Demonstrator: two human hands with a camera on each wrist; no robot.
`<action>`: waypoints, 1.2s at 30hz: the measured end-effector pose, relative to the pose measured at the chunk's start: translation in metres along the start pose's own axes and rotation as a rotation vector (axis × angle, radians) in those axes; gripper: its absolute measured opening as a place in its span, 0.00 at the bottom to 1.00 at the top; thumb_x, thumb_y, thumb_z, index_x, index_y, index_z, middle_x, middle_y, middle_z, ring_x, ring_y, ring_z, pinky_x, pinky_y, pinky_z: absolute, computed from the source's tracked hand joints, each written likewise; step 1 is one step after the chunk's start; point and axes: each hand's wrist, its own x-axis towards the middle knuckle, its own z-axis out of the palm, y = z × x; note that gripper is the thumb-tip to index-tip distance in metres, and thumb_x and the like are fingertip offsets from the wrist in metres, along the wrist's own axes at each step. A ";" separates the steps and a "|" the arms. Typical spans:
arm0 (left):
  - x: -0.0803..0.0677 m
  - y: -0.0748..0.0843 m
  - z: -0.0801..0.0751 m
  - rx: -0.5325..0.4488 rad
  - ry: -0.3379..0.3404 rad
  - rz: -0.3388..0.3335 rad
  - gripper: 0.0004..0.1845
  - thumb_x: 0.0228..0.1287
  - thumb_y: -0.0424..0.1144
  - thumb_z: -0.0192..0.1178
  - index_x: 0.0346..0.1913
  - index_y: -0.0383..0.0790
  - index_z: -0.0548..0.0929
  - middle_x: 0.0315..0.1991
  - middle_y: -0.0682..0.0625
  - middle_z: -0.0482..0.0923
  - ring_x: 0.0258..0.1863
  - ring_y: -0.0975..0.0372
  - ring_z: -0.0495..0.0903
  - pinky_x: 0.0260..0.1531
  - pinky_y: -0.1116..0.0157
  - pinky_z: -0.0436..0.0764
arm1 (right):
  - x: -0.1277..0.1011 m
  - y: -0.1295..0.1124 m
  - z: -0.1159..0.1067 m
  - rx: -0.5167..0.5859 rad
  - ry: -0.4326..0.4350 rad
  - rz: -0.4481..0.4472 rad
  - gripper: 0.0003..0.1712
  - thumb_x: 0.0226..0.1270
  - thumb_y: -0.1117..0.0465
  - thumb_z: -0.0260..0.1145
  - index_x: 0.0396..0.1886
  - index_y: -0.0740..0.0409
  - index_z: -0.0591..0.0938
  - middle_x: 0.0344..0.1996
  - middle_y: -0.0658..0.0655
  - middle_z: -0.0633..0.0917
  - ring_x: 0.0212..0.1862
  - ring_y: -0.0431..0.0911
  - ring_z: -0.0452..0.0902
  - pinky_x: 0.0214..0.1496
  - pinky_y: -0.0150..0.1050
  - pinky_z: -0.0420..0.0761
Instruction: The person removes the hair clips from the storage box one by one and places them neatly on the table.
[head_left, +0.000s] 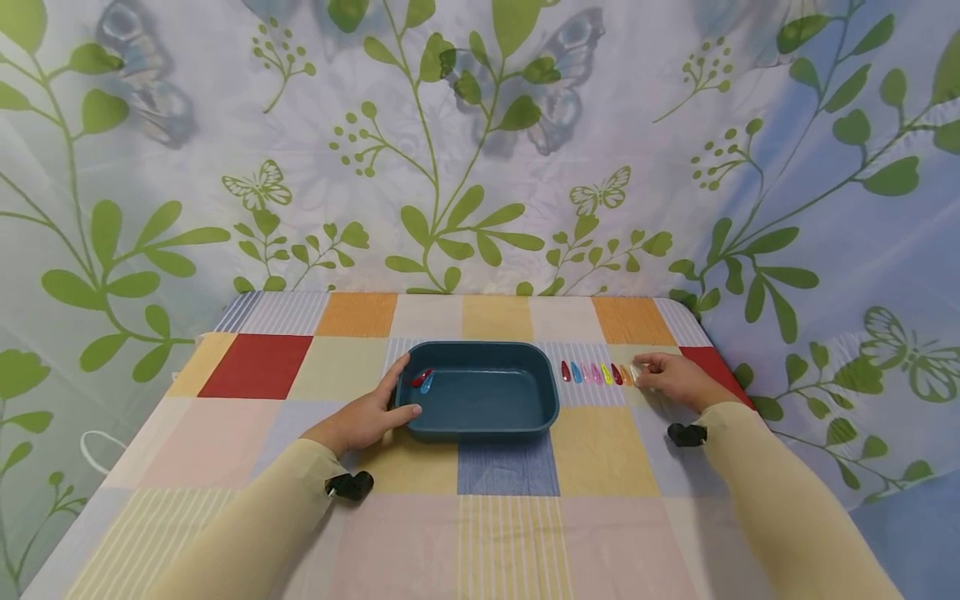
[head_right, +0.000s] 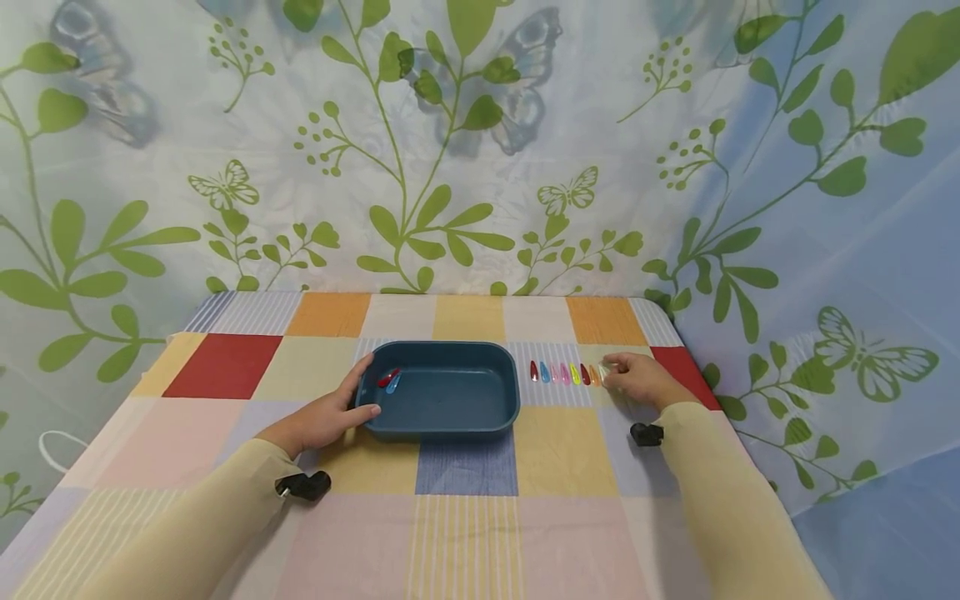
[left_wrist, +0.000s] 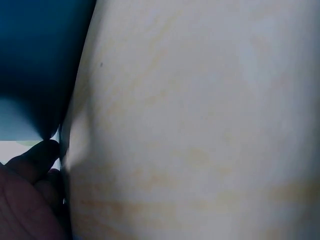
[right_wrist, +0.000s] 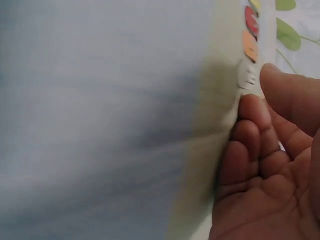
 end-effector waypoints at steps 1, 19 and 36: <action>0.000 0.000 0.000 0.003 0.000 -0.003 0.51 0.76 0.61 0.58 0.85 0.69 0.32 0.87 0.41 0.43 0.83 0.38 0.54 0.77 0.34 0.59 | 0.000 -0.002 -0.002 -0.011 -0.012 0.003 0.35 0.75 0.54 0.67 0.75 0.67 0.72 0.52 0.67 0.82 0.47 0.52 0.75 0.41 0.35 0.77; 0.002 -0.003 -0.002 0.003 -0.004 -0.010 0.51 0.76 0.61 0.59 0.85 0.72 0.32 0.87 0.43 0.44 0.82 0.39 0.56 0.77 0.35 0.59 | 0.007 -0.150 0.010 -0.101 -0.001 -0.248 0.27 0.80 0.51 0.62 0.72 0.56 0.79 0.60 0.65 0.85 0.60 0.59 0.82 0.61 0.56 0.82; 0.001 0.001 -0.003 -0.042 -0.014 -0.012 0.51 0.76 0.58 0.60 0.85 0.71 0.33 0.85 0.41 0.50 0.81 0.40 0.59 0.77 0.35 0.60 | 0.015 -0.271 0.104 -0.241 -0.252 -0.500 0.24 0.78 0.56 0.67 0.68 0.60 0.82 0.55 0.57 0.90 0.58 0.50 0.86 0.61 0.46 0.84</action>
